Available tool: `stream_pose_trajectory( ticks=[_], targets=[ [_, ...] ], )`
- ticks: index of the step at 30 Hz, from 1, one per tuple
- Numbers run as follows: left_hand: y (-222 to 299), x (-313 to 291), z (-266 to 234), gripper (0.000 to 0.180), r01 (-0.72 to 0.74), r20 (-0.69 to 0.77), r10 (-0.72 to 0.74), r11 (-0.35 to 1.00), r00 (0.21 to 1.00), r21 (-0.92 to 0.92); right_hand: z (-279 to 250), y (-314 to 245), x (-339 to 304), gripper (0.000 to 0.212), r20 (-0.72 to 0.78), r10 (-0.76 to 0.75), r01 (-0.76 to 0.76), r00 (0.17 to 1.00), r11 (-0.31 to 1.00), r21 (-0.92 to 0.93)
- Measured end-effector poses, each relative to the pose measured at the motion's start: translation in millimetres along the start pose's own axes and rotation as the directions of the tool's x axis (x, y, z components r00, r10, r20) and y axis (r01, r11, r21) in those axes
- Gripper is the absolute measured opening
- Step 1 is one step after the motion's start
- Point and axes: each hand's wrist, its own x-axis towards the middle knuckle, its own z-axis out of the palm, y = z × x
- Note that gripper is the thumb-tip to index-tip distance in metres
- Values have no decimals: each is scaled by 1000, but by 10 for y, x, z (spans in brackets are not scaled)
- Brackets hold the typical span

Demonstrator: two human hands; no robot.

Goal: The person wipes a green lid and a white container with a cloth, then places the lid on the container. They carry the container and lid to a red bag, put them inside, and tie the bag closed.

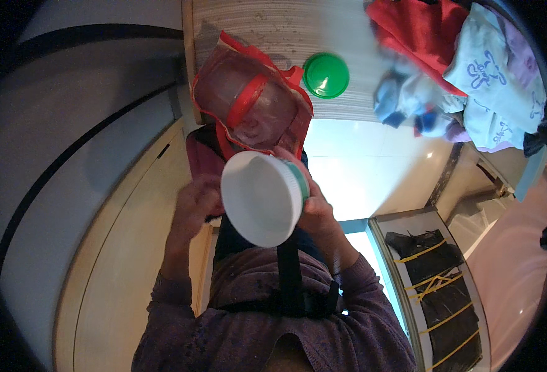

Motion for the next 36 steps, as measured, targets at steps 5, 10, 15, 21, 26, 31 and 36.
stream_pose_trajectory(
  ticks=[5,10,15,21,26,31,36],
  targets=[
    [-36,-140,209,38,210,144,-191,969,971,-134,69,81,-54,104,84,43,-28,996,985,-168],
    [-73,33,308,42,253,-14,-253,967,967,5,-105,-63,-77,75,102,-84,112,991,940,-321],
    [-141,149,244,38,140,-57,-137,989,989,53,-830,-515,272,29,-485,-518,244,705,819,-520],
    [-158,427,241,37,38,-89,-31,996,996,77,-2062,-726,1181,24,-530,-719,-28,449,582,-813],
    [-64,560,237,36,-9,-103,19,995,995,102,-2451,-814,1482,24,-260,-871,-416,417,72,-907],
    [55,587,276,35,19,-68,-12,995,998,101,-2432,-868,1615,22,-328,-820,-478,469,76,-875],
    [132,555,321,37,72,-69,-64,989,996,128,-2284,-875,1559,19,-455,-700,-339,550,311,-888]
  ],
)
